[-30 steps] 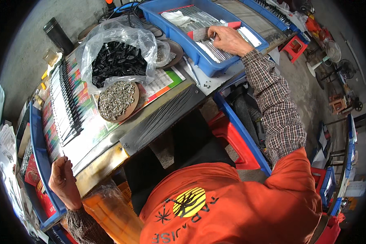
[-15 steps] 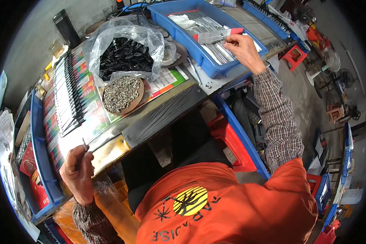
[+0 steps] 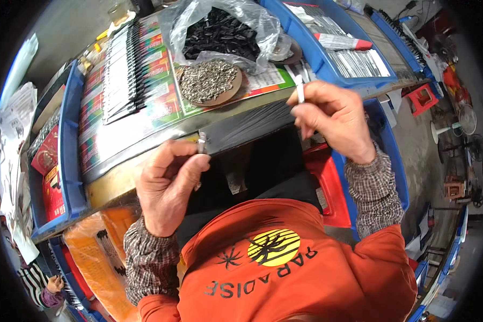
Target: The person assembles small mechanical components by inserting metal pins into plastic housings by hand at a workbench, creating assembled components.
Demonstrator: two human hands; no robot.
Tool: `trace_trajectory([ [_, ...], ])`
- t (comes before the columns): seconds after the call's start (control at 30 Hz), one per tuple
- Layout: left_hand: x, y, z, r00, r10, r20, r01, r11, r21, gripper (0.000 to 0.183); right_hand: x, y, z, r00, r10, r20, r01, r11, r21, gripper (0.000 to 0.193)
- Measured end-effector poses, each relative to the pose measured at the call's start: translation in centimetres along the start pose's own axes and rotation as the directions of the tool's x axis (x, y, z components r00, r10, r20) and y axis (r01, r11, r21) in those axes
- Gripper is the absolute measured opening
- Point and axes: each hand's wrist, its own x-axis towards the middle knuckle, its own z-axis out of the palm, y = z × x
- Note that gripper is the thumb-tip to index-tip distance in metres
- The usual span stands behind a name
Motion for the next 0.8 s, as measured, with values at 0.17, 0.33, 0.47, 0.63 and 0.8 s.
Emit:
trace_trajectory([
  [0.17,-0.3,-0.9,0.7,0.999,-0.036,0.008,0.037,0.996,-0.083,0.010,-0.5,0.9,3.8,0.966,0.101,0.237,-0.148,0.970,0.190,0.023],
  [0.33,-0.7,-1.4,1.1,0.996,-0.090,0.011,0.090,0.979,-0.184,0.009,-0.9,2.2,6.8,0.955,-0.022,0.295,-0.052,0.969,0.243,0.039],
  [0.47,-0.8,-1.9,1.5,0.998,-0.067,-0.018,0.063,0.986,-0.157,0.010,-1.1,2.2,8.1,0.959,-0.038,0.281,-0.004,0.989,0.148,0.043],
  [0.63,-1.0,-2.6,1.4,0.999,-0.016,-0.047,0.013,0.998,-0.067,0.010,-1.4,3.0,9.4,0.969,-0.013,0.246,-0.035,0.981,0.192,0.043],
  [0.8,-1.1,-2.8,1.5,0.999,-0.024,-0.034,0.023,0.999,-0.037,0.011,-1.6,3.7,9.9,0.970,-0.010,0.244,-0.039,0.980,0.197,0.044],
])
